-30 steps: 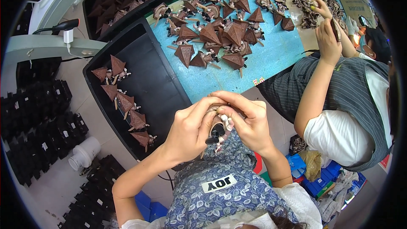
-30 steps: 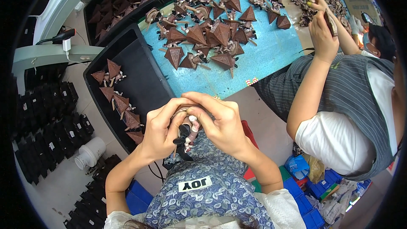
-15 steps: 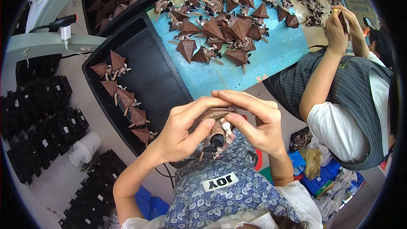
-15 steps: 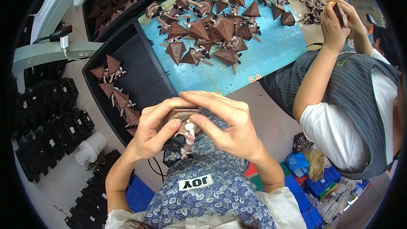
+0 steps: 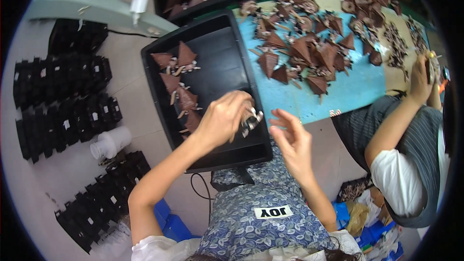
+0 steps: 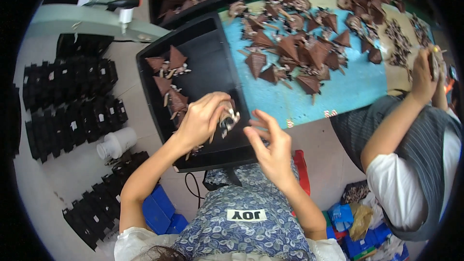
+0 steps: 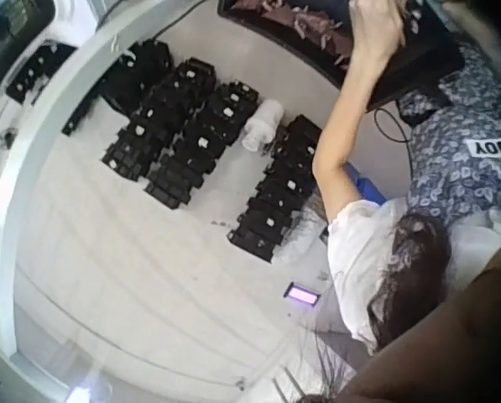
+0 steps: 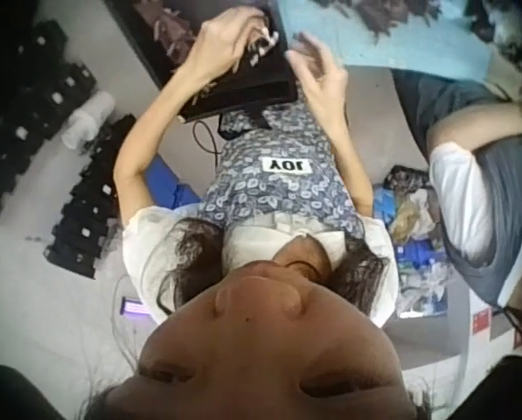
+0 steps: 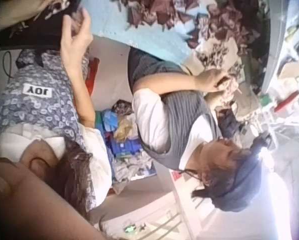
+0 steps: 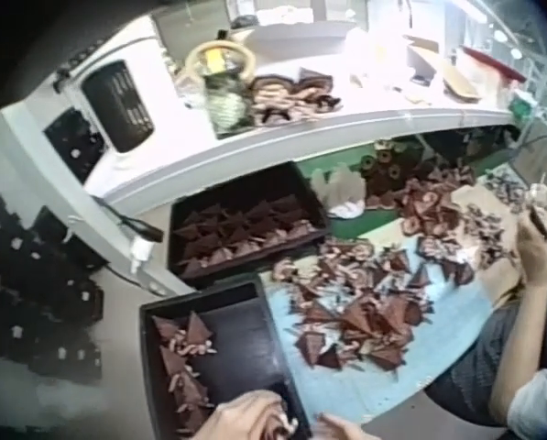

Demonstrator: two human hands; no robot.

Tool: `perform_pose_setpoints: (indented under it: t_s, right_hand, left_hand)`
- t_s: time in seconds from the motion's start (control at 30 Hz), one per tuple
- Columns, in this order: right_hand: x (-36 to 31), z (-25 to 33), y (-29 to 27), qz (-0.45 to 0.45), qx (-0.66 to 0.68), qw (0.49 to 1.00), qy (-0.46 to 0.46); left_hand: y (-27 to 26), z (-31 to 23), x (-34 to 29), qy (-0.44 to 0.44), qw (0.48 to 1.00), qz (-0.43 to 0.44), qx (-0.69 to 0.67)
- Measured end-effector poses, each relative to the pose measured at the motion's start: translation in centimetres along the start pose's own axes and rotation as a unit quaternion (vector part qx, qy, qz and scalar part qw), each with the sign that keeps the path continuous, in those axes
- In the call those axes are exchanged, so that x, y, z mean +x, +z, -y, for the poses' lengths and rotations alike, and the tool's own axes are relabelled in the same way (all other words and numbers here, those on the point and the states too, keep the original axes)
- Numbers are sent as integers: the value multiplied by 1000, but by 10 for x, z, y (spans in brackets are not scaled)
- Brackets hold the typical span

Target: The person assembles small figurine parts by hand, joining them with adhesive from a bottle.

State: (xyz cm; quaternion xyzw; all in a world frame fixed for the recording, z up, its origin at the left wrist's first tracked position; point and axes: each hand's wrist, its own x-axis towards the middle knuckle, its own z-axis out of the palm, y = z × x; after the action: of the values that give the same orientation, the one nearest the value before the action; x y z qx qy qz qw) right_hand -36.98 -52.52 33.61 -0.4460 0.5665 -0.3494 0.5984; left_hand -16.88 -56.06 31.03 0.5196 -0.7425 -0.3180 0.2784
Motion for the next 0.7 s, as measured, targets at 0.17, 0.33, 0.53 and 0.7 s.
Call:
perform_pose_setpoints:
  t_s: [0.17,0.33,0.53,0.7]
  right_hand:
    - [37,-63,93,76,33,995,48]
    - [75,-48,121,80,-40,994,-69]
    - [58,3,103,151,-48,977,-140]
    - [42,-15,123,62,-97,971,-210]
  left_hand:
    - [-13,83,-13,2,994,-7,111]
    - [-40,80,-14,-72,996,1,-54]
    - [-50,45,-28,-34,996,-23,-79]
    - [-41,47,-38,34,994,-74,-68]
